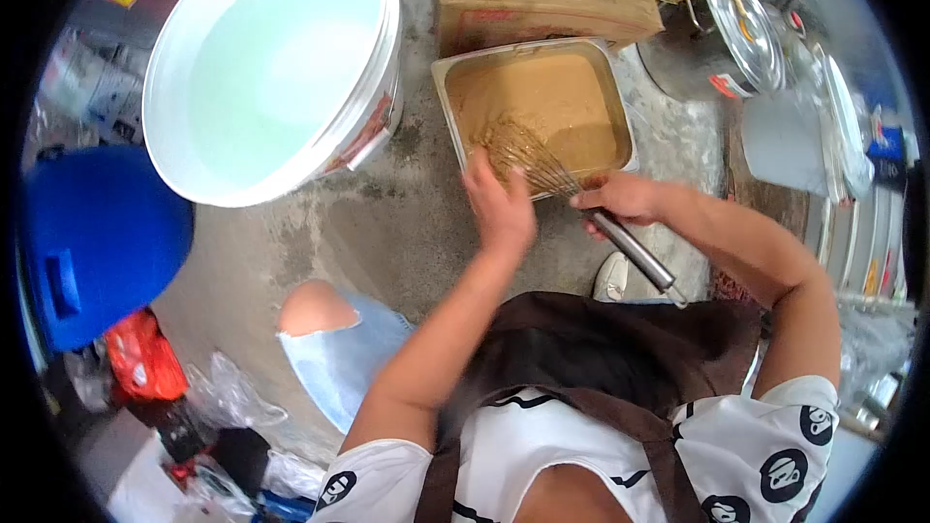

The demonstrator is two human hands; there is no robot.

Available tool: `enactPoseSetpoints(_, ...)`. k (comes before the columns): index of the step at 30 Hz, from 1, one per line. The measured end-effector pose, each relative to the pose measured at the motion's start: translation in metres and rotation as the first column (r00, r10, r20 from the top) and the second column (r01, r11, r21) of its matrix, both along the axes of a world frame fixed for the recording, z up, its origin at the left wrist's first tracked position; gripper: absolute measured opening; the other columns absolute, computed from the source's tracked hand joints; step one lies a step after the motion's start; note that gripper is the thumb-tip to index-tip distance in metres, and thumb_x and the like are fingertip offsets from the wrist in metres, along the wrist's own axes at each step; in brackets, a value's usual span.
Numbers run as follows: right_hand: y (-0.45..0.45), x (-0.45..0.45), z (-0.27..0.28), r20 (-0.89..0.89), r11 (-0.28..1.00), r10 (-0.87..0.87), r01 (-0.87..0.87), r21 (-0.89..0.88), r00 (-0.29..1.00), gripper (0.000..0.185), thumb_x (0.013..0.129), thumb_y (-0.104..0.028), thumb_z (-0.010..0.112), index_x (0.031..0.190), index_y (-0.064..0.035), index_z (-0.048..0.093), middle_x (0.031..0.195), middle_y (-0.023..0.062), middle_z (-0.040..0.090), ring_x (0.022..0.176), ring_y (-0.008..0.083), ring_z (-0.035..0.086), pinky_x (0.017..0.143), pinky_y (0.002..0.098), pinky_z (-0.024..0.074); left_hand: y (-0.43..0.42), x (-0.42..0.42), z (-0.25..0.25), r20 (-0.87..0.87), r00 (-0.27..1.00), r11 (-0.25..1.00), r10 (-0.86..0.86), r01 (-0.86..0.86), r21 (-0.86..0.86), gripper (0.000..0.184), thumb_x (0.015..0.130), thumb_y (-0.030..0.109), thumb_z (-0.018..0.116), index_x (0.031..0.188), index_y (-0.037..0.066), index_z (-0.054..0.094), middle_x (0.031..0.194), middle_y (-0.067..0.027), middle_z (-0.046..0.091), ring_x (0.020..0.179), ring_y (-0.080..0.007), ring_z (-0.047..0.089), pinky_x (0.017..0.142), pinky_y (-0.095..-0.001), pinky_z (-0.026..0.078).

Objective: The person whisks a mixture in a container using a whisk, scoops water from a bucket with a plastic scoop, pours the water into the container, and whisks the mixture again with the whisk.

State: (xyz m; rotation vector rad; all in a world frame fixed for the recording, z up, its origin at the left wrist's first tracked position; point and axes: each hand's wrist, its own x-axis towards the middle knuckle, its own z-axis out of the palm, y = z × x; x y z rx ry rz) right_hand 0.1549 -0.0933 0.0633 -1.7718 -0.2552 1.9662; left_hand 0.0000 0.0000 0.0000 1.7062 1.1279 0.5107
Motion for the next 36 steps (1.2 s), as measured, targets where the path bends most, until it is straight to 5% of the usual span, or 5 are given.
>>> enactPoseSetpoints(2, -0.005, -0.040, 0.000, -0.150, 0.939, -0.318, 0.289, -0.185, 0.936, 0.022, 0.082, -0.019, 0.058, 0.094, -0.0010, 0.051, 0.067, 0.0078, 0.053, 0.054, 0.0152, 0.052, 0.046, 0.0277, 0.0451, -0.068, -0.022, 0.005, 0.315, 0.926, 0.456, 0.210, 0.193, -0.869, 0.041, 0.087, 0.032, 0.051, 0.113, 0.004, 0.038, 0.092, -0.0091, 0.049, 0.092, -0.0194, 0.049, 0.084, -0.0405, 0.040)
enactPoseSetpoints(3, 0.061, -0.025, -0.026, 0.079, 0.862, -0.499, 0.485, 0.145, 0.863, 0.017, 0.082, -0.017, 0.056, 0.079, -0.0013, 0.051, 0.064, 0.0063, 0.052, 0.053, 0.0134, 0.050, 0.044, 0.0261, 0.0421, -0.008, 0.008, 0.032, 0.302, 0.953, 0.590, 0.011, 0.238, -0.772, 0.042, 0.087, 0.038, 0.048, 0.113, 0.007, 0.037, 0.094, -0.0072, 0.049, 0.082, -0.0186, 0.053, 0.075, -0.0389, 0.045)
enactPoseSetpoints(6, 0.045, -0.092, -0.020, -0.142, 0.694, -0.720, 0.711, -0.117, 0.679, 0.016, 0.084, -0.015, 0.052, 0.078, -0.0003, 0.048, 0.062, 0.0055, 0.050, 0.048, 0.0121, 0.045, 0.042, 0.0240, 0.0392, -0.037, -0.051, 0.106, 0.163, 0.975, -0.147, 0.153, 0.185, -0.972, 0.042, 0.086, 0.041, 0.050, 0.110, 0.007, 0.041, 0.095, -0.0089, 0.051, 0.085, -0.0236, 0.058, 0.064, -0.0324, 0.048)
enactPoseSetpoints(14, 0.035, -0.126, -0.023, -0.329, 0.108, -0.944, 0.973, -0.205, 0.035, 0.018, 0.084, -0.011, 0.051, 0.071, -0.0014, 0.045, 0.055, 0.0053, 0.043, 0.042, 0.0134, 0.039, 0.037, 0.0280, 0.0351, 0.000, -0.066, 0.127, 0.128, 0.987, 0.013, -0.095, 0.130, -0.991, 0.021, 0.085, 0.025, 0.054, 0.084, 0.007, 0.045, 0.067, -0.0005, 0.045, 0.048, -0.0100, 0.043, 0.039, -0.0253, 0.036)
enactPoseSetpoints(36, 0.050, -0.111, -0.070, -0.284, 0.194, -0.939, 0.981, 0.026, 0.193, 0.021, 0.080, -0.014, 0.052, 0.063, -0.0042, 0.045, 0.049, 0.0037, 0.041, 0.040, 0.0157, 0.042, 0.039, 0.0304, 0.0391, 0.003, -0.029, 0.116, 0.004, 0.998, -0.023, -0.063, 0.002, -1.000, 0.014, 0.089, 0.021, 0.045, 0.083, 0.009, 0.046, 0.062, 0.0026, 0.042, 0.043, -0.0037, 0.034, 0.036, -0.0176, 0.027)
